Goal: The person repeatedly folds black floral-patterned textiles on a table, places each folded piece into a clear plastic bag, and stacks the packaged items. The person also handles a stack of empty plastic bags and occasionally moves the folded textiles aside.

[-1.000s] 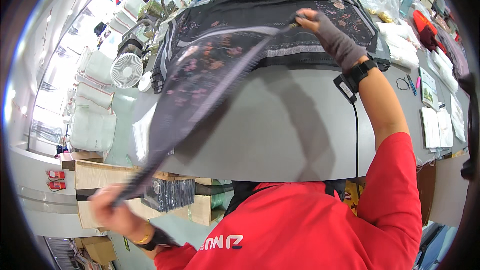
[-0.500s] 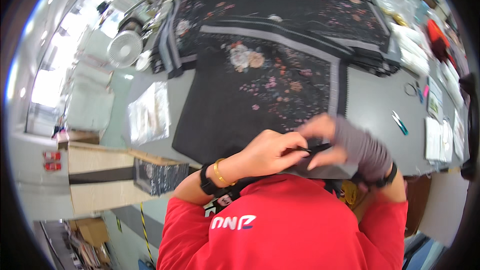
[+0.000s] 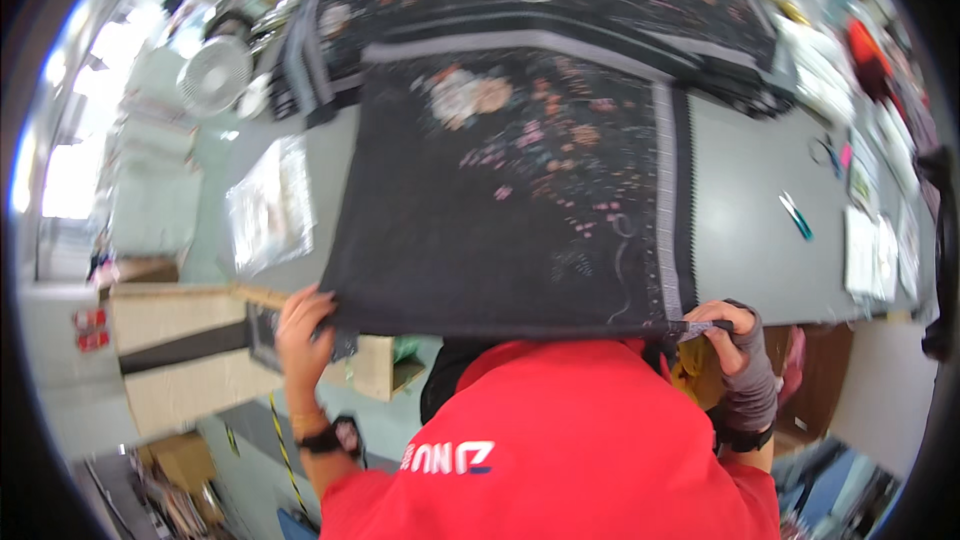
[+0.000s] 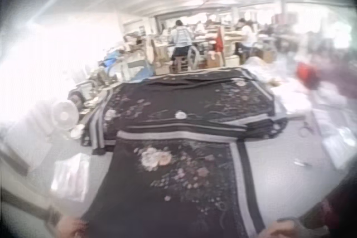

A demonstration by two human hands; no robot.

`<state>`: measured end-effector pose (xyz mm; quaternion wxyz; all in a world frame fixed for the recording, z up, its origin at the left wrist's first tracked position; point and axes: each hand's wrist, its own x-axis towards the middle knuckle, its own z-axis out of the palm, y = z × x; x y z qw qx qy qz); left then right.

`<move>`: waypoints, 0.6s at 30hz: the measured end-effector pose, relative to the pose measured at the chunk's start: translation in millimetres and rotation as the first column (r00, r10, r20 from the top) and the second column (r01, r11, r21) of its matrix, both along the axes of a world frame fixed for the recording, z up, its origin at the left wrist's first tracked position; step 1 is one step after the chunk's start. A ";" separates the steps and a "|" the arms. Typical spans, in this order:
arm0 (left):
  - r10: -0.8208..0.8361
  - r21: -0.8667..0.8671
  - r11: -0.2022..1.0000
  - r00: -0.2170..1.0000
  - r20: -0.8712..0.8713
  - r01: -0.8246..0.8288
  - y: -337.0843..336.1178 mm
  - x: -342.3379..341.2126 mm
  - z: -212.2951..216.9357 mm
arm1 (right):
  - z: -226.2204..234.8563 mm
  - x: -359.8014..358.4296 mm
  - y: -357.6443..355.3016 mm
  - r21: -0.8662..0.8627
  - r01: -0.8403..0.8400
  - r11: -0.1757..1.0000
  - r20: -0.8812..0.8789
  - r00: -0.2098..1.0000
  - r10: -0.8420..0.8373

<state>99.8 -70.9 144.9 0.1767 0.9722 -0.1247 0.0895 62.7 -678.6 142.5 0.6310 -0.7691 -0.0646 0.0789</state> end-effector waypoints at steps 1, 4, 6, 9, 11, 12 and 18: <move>-0.059 -0.024 0.998 0.998 0.002 0.059 8.1 -9.4 12.4 | 0.7 -10.3 -2.7 0.046 0.057 0.997 -0.046 0.997 -0.055; 0.007 -0.306 0.952 1.000 -0.021 -0.013 15.6 -20.7 31.3 | -3.2 -20.4 0.7 -0.057 0.289 0.956 0.058 0.957 -0.286; 0.020 -0.574 0.817 0.997 -0.075 -0.059 16.0 0.6 26.3 | -12.4 -8.2 7.4 -0.181 0.466 0.866 0.194 0.880 -0.433; 0.373 -0.840 0.276 0.857 -0.355 -0.468 7.4 60.2 -1.5 | -31.1 38.2 3.5 -0.327 0.522 0.788 0.210 0.853 -0.478; 0.268 -0.878 0.224 0.893 -0.363 -0.424 1.9 114.4 -21.6 | -48.6 79.8 0.3 -0.325 0.552 0.768 0.335 0.827 -0.452; 0.062 -0.890 0.295 0.936 -0.346 -0.349 1.1 141.5 -29.4 | -55.1 98.8 -2.8 -0.283 0.527 0.801 0.301 0.842 -0.448; -0.053 -0.781 0.383 0.832 -0.552 -0.494 -8.3 234.6 -79.9 | -77.2 184.8 7.2 -0.638 0.508 0.578 0.313 0.857 -0.408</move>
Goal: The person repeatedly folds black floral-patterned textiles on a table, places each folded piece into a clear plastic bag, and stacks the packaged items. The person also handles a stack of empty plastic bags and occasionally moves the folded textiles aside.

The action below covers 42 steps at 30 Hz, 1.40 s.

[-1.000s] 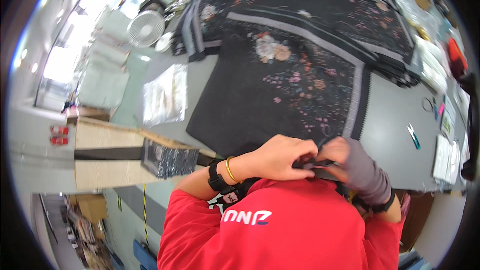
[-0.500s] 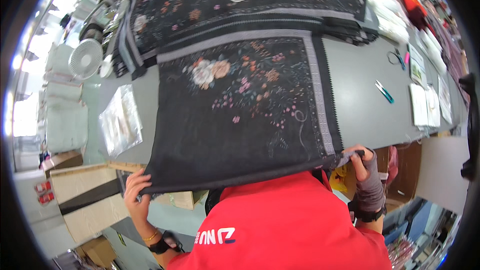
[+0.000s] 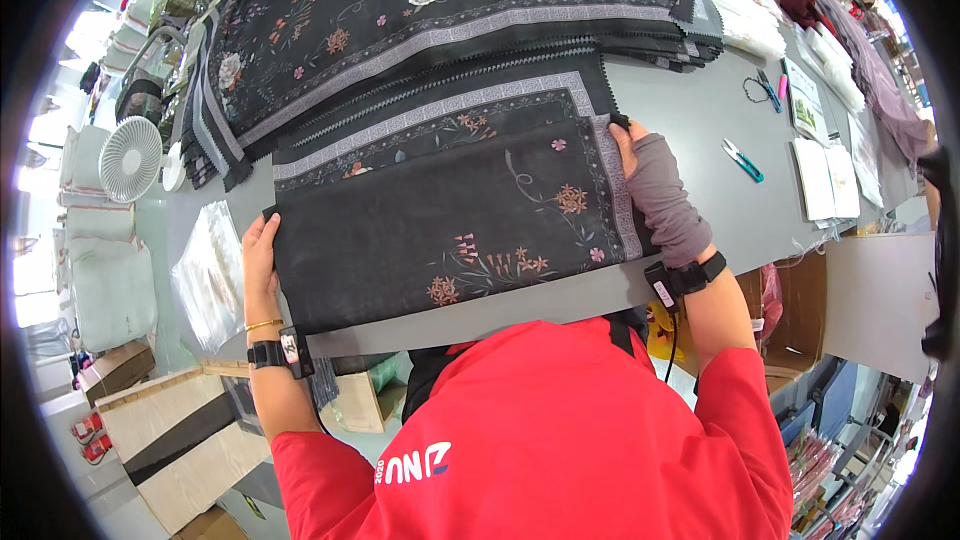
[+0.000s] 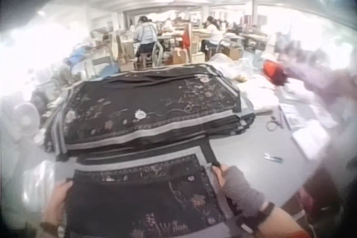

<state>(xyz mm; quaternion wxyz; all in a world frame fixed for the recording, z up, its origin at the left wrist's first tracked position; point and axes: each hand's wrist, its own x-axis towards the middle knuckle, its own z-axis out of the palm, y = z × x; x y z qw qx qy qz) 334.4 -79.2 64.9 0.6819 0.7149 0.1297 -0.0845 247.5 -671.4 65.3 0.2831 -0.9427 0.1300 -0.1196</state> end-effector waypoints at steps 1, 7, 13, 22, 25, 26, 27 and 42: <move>-0.005 -0.016 1.000 0.999 -0.042 0.005 0.6 -0.4 -2.0 | 4.3 -0.1 2.3 -0.074 0.025 0.997 -0.114 0.993 -0.034; 0.159 -0.107 0.984 0.972 0.174 -0.142 27.4 -77.3 47.3 | 47.4 -82.4 6.1 0.257 0.004 0.966 0.080 0.996 -0.026; 0.032 -0.043 0.999 0.992 0.124 -0.027 38.0 -58.5 41.3 | 31.6 -74.7 -6.3 0.188 -0.037 0.982 0.115 0.993 0.015; -0.003 0.212 0.977 0.999 0.049 -0.008 7.0 -48.4 -10.7 | 8.8 -39.9 7.2 -0.070 -0.010 0.997 0.084 0.996 0.016; -0.192 0.287 0.934 0.976 -0.102 0.213 8.4 -116.5 25.6 | 38.8 -93.8 -11.4 0.023 -0.219 0.976 -0.028 0.975 0.219; -0.379 0.581 0.752 0.925 -0.008 0.313 5.5 -138.1 30.8 | 44.7 -109.1 -17.3 -0.025 -0.325 0.945 0.000 0.946 0.325; -0.486 0.739 0.599 0.873 0.031 0.307 2.9 -158.3 33.5 | 46.3 -123.1 -19.3 -0.038 -0.413 0.910 -0.125 0.906 0.405; -0.157 0.756 0.655 0.978 0.140 -0.003 45.2 51.7 4.2 | 14.0 97.6 -23.0 -0.104 -0.129 0.986 0.046 0.990 0.135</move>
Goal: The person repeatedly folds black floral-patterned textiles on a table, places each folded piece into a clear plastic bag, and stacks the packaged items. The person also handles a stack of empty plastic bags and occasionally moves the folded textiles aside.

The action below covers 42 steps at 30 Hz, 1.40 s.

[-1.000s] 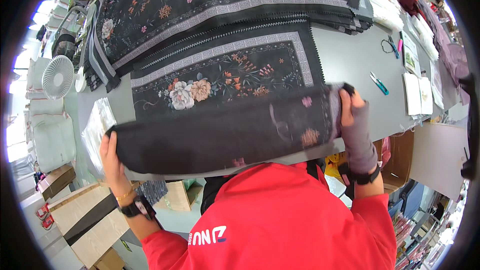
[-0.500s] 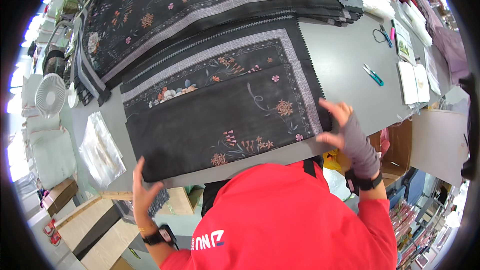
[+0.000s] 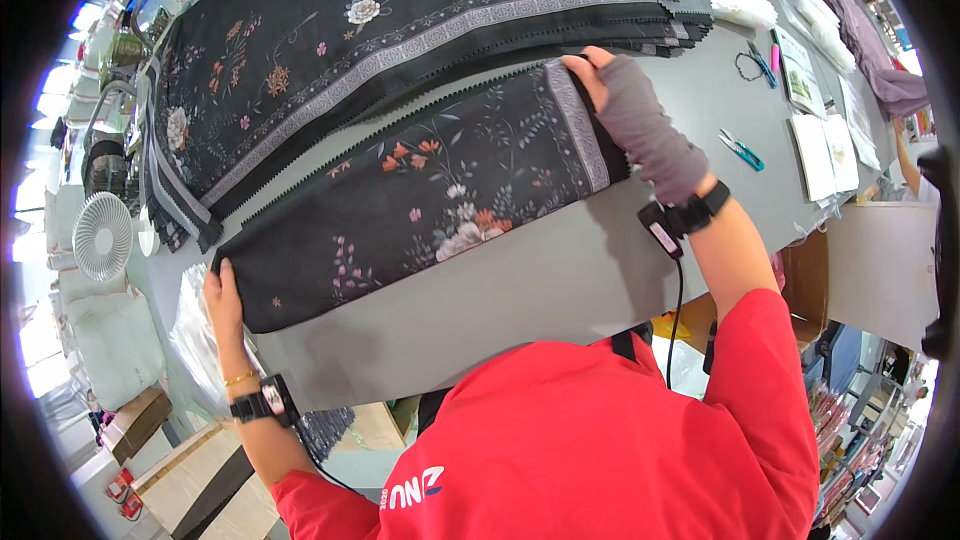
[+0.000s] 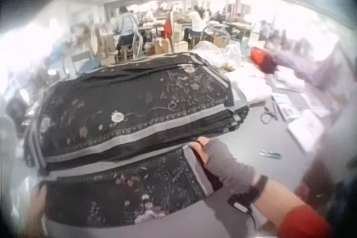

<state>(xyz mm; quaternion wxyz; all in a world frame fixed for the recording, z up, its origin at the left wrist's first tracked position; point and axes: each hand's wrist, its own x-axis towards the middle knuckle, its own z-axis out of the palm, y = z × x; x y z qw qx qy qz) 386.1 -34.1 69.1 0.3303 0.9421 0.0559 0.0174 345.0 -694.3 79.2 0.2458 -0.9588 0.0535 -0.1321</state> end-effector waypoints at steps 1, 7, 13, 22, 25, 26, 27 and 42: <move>0.052 0.008 0.999 0.997 -0.057 -0.052 -10.1 12.2 -3.4 | -11.1 9.3 -1.4 -0.014 0.014 1.000 -0.065 0.998 -0.015; -0.497 0.467 0.826 0.800 0.337 0.316 -133.3 -25.9 18.1 | -6.8 -9.0 51.6 -0.390 -0.099 0.916 0.038 0.992 0.123; -0.570 0.562 0.688 0.821 0.029 0.459 -152.9 -65.5 -16.6 | 2.7 -41.8 97.4 -0.357 -0.409 0.840 0.000 0.899 0.437; 0.244 -0.287 0.947 0.907 0.344 -0.147 -127.4 -104.5 -15.7 | -7.1 -78.1 87.6 0.400 -0.311 0.862 0.088 0.949 0.302; -0.188 0.141 0.981 0.810 0.555 0.131 -211.2 -85.1 6.4 | 10.0 -64.3 126.1 0.892 0.081 0.444 -0.273 0.881 0.387; -0.342 0.246 0.937 0.804 0.486 0.249 -240.0 -82.8 14.8 | 15.3 -54.6 132.8 0.915 0.188 0.356 -0.332 0.851 0.406; -0.439 0.274 0.898 0.751 0.494 0.345 -273.0 -83.2 18.8 | 18.8 -47.8 138.4 0.940 0.249 0.235 -0.331 0.837 0.437; -0.739 0.614 0.541 0.674 0.021 0.574 -242.1 -115.5 -1.4 | -16.1 -63.9 154.1 0.333 -0.107 0.937 -0.272 0.940 0.205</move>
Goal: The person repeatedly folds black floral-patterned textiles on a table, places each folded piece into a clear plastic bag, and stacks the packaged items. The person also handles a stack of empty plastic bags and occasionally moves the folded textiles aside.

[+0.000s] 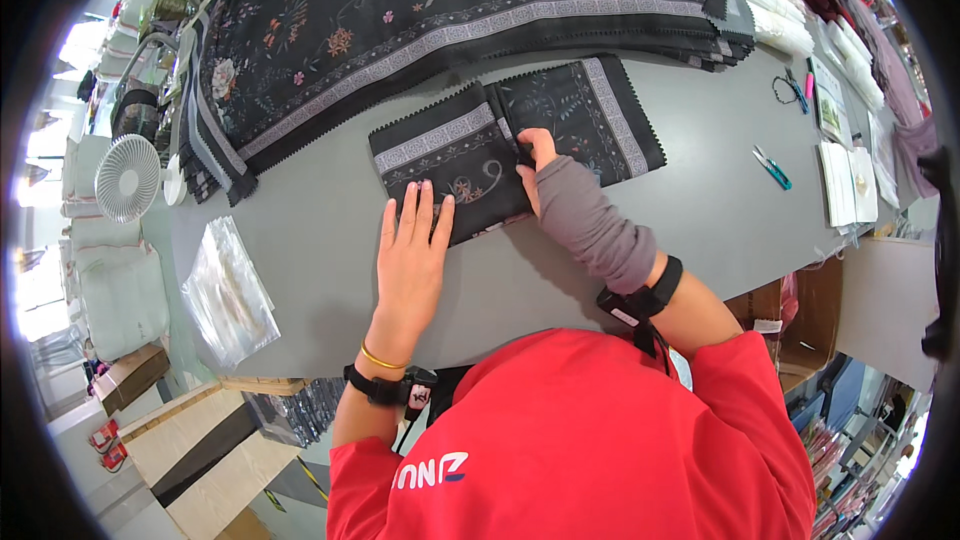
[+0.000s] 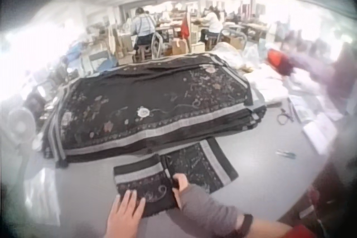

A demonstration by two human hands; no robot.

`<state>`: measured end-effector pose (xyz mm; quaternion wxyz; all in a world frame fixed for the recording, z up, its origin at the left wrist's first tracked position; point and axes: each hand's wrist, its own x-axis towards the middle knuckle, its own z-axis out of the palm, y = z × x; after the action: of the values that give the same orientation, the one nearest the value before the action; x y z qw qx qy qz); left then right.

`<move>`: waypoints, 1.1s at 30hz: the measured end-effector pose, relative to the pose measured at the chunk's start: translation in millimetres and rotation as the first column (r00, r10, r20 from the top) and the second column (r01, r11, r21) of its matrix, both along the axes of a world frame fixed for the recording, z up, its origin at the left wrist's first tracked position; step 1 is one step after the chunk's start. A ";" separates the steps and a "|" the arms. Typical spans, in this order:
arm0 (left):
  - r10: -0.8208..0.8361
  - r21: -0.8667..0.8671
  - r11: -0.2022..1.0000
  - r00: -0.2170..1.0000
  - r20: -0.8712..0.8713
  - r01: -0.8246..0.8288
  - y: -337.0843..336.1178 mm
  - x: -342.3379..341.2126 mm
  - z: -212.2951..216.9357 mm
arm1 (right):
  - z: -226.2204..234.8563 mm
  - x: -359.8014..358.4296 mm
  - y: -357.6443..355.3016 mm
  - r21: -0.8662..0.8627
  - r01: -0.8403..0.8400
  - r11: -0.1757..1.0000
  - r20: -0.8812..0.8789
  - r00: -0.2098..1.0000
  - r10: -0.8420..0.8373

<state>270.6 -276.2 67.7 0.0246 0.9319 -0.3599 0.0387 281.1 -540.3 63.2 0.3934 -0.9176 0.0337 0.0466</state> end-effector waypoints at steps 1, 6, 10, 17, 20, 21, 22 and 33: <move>0.001 -0.025 1.000 0.997 -0.080 -0.003 1.0 1.9 4.3 | 6.4 -5.5 -10.3 -0.115 -0.062 0.991 0.053 0.996 0.068; -0.110 -0.108 0.991 0.924 -0.366 0.076 7.6 26.4 47.7 | 7.4 -30.8 -112.0 -0.480 0.484 0.732 0.541 0.820 -0.187; -0.098 -0.302 0.953 0.953 -0.287 0.006 -42.4 39.8 30.5 | -27.9 -37.1 -130.6 -0.467 0.346 0.814 0.421 0.896 -0.139; -0.244 -0.577 0.817 0.908 -0.340 0.003 -55.5 35.0 -9.2 | 32.7 4.9 -43.2 0.317 0.156 0.935 0.432 0.854 -0.289; -0.310 -0.648 0.177 0.583 -0.751 -0.741 -19.7 40.8 -0.6 | 50.5 9.8 29.7 -0.119 -0.149 0.982 0.528 0.827 0.190; -0.287 -0.531 0.092 0.488 -0.824 -0.842 -2.7 45.5 3.9 | 46.7 20.0 60.9 -0.132 -0.268 0.954 0.276 0.915 0.295; -0.296 -0.440 0.001 0.420 -0.858 -0.898 8.6 49.1 6.7 | 43.0 16.1 81.1 -0.421 -0.288 0.860 0.588 0.635 0.501; -0.124 -0.543 0.204 0.529 -0.840 -0.814 21.3 58.3 -38.4 | 3.4 3.8 13.2 -0.524 -0.324 0.788 0.270 0.814 0.514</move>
<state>328.9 -254.8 29.3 0.6881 0.7104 0.0386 -0.1426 284.9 -527.1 66.6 0.1448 -0.9563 -0.2463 -0.0626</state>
